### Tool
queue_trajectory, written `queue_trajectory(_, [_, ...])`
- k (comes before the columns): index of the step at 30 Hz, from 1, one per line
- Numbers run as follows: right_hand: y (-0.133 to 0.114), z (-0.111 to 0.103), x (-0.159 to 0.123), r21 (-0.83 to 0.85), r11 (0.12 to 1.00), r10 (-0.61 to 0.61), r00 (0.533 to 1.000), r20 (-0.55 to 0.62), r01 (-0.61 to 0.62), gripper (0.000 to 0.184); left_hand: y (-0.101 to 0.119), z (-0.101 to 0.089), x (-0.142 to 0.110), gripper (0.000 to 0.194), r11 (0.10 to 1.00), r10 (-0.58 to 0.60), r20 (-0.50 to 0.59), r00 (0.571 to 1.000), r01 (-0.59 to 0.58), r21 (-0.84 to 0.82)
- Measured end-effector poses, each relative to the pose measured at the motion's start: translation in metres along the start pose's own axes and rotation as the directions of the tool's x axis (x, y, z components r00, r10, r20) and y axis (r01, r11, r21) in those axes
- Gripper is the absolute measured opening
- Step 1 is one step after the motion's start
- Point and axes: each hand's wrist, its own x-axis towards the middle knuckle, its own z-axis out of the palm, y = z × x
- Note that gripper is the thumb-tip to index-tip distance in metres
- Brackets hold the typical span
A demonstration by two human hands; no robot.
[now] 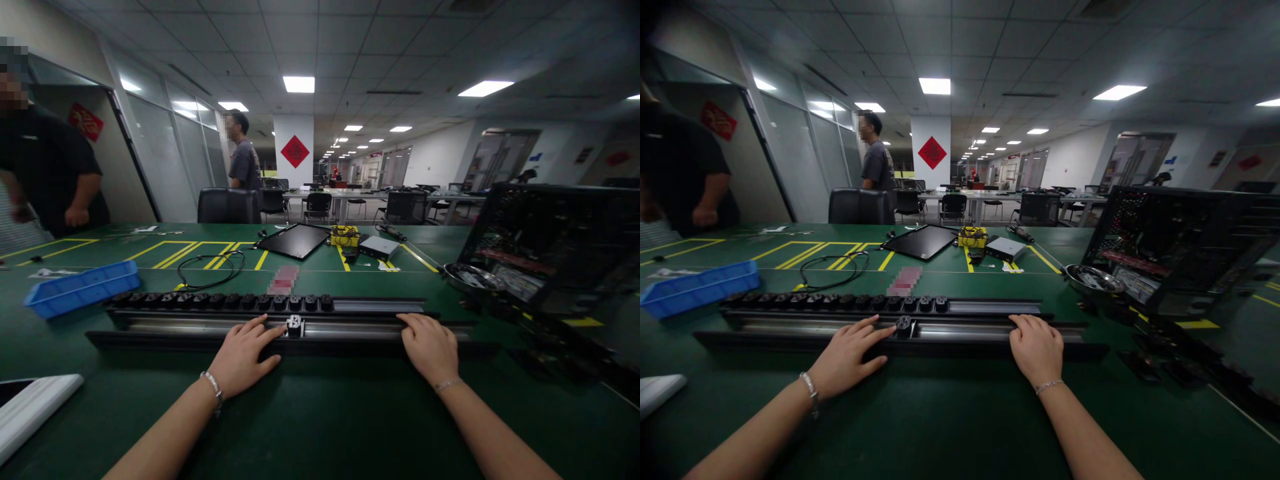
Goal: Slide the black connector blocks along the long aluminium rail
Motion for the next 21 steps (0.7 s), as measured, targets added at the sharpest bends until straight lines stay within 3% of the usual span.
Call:
queue_trajectory(16, [0.0009,0.0003,-0.0018,0.016,0.999,-0.027,0.999,-0.036,0.027,0.040,0.0017,-0.0008,0.0018,0.053,1.000,-0.004,-0.003,1.000,0.004,0.021])
queue_trajectory(21, [0.0028,0.0036,-0.0021,0.020,0.997,-0.072,0.992,-0.100,0.075,0.040,0.0007,0.0019,0.0020,0.053,1.000,0.003,-0.011,1.000,-0.002,0.026])
